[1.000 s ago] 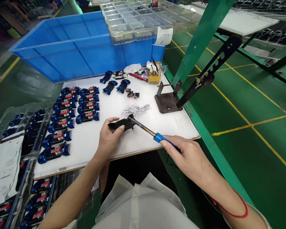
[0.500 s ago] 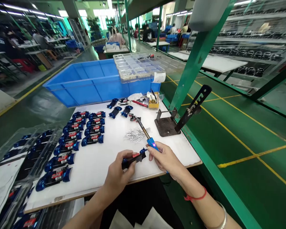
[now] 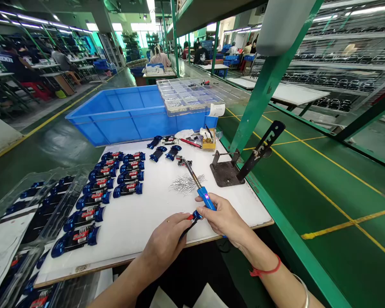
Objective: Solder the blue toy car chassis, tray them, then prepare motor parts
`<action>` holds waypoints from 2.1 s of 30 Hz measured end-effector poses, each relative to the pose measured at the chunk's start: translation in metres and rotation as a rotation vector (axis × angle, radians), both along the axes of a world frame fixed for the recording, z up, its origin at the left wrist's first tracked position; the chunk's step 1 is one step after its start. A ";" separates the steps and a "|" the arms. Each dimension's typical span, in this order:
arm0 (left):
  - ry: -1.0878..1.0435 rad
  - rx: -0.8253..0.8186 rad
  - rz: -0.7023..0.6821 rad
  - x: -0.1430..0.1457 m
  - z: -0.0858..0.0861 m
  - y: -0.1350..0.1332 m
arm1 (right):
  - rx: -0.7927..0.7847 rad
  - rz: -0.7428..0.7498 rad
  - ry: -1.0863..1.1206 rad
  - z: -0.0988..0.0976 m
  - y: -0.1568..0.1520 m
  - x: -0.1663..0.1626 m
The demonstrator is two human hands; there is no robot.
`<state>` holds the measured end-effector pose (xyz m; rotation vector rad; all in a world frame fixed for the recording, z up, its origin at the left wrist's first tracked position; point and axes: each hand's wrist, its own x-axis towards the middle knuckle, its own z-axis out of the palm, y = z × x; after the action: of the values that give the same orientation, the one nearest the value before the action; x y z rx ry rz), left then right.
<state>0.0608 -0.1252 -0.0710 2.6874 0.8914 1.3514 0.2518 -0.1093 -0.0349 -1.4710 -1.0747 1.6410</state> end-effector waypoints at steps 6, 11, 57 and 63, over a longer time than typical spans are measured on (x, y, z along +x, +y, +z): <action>-0.053 -0.084 -0.025 -0.004 0.002 -0.004 | 0.017 0.003 0.019 -0.001 -0.001 -0.003; -0.061 -0.098 -0.032 -0.005 0.004 -0.006 | 0.015 -0.001 0.009 0.007 -0.005 -0.005; 0.408 -0.335 0.826 -0.141 0.017 0.016 | 0.312 -0.277 -0.389 -0.018 -0.008 -0.013; 0.485 -0.323 0.653 -0.115 0.055 0.065 | 0.330 -0.353 -0.426 -0.034 -0.004 0.008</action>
<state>-0.0543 -0.0603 -0.0160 2.5835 1.9568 0.4769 0.2595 -0.1135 -0.0689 -1.7028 -1.1609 0.8810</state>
